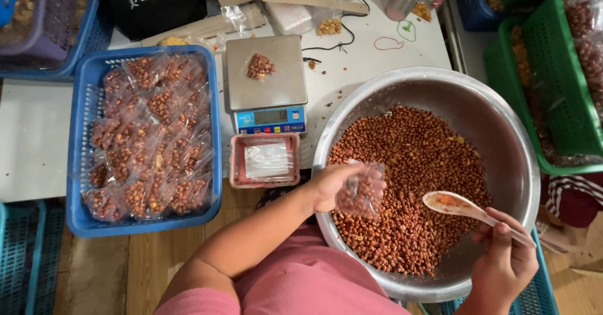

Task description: Packaging roasted peanuts into small plastic bags using a spoon and a digital scale for portion control.

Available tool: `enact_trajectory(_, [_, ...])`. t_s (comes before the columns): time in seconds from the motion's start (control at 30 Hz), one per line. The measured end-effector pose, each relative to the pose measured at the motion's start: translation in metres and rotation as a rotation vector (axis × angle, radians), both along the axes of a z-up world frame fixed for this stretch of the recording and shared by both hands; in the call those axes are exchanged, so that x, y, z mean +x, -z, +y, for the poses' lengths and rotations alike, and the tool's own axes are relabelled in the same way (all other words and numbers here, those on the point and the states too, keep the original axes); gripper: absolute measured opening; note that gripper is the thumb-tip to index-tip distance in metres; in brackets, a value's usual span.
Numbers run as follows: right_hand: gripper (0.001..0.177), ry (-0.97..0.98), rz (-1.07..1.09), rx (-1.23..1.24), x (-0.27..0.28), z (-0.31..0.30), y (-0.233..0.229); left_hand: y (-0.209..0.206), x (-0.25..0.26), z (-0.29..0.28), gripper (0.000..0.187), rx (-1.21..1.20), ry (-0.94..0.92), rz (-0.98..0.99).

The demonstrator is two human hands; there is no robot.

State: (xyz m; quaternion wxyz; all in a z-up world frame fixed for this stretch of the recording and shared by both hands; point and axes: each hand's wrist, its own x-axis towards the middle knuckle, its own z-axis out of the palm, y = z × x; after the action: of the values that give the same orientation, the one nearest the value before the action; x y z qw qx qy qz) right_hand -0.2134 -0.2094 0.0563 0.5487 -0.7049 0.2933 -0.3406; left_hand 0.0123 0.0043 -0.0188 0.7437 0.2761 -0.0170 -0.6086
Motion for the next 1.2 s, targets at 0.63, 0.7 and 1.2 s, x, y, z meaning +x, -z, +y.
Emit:
enact_trajectory(0.63, [0.019,-0.022,0.476,-0.287,0.036,0.022,0.074,0.025,0.203,0.069,0.079,1.328,-0.538,-1.993])
enact_trajectory(0.7, [0.020,-0.044,0.388,-0.286,0.039,0.031,0.089,0.001,0.189,0.056,0.031,0.972,-1.094,-1.850])
enact_trajectory(1.2, [0.019,0.008,0.095,-0.202,0.050,0.021,-0.001,-0.035,-0.013,0.008,0.049,0.056,0.075,-1.135])
